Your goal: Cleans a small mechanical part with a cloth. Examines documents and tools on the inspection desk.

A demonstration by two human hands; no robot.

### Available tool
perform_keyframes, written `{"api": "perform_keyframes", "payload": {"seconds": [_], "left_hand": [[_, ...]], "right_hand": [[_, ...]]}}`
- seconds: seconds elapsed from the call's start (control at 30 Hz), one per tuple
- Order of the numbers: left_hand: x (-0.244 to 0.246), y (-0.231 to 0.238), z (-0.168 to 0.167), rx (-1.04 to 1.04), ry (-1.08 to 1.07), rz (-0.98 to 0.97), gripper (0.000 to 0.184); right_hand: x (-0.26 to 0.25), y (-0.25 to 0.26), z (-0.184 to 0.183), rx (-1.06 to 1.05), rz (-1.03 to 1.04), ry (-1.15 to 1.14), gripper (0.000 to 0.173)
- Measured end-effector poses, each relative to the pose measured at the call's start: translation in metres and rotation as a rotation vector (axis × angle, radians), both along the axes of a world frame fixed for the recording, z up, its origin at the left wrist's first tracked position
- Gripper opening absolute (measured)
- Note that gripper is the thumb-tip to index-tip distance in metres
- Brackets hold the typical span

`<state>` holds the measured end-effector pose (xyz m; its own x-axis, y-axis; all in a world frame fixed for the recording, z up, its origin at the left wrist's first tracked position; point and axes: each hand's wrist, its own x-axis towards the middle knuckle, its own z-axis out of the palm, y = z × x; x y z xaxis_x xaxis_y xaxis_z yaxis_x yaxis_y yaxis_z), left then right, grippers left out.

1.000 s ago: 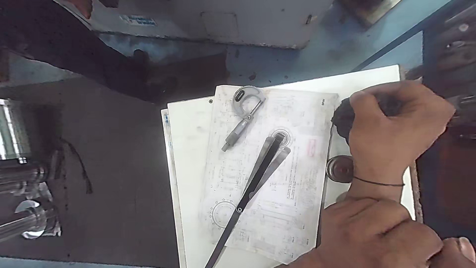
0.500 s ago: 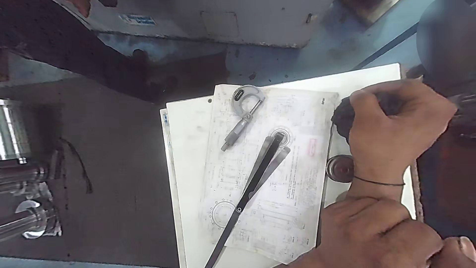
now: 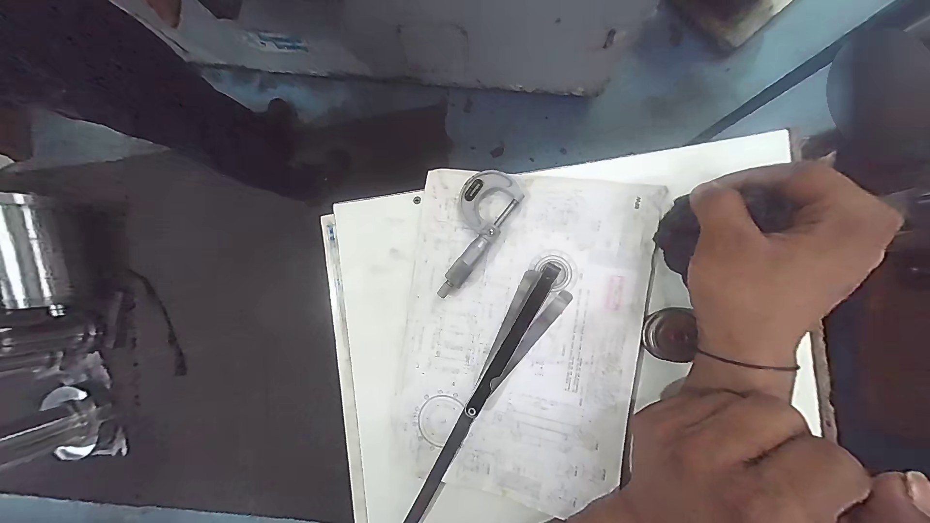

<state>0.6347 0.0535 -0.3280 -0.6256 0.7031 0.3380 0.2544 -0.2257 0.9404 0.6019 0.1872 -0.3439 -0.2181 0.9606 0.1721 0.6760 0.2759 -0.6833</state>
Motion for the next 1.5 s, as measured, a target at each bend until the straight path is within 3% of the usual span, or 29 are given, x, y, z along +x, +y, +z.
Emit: {"api": "perform_keyframes", "payload": {"seconds": [1.5], "left_hand": [[-0.007, 0.001, 0.008, 0.008, -0.067, 0.022, 0.034]], "right_hand": [[0.005, 0.005, -0.013, -0.021, 0.066, 0.092, 0.019]]}}
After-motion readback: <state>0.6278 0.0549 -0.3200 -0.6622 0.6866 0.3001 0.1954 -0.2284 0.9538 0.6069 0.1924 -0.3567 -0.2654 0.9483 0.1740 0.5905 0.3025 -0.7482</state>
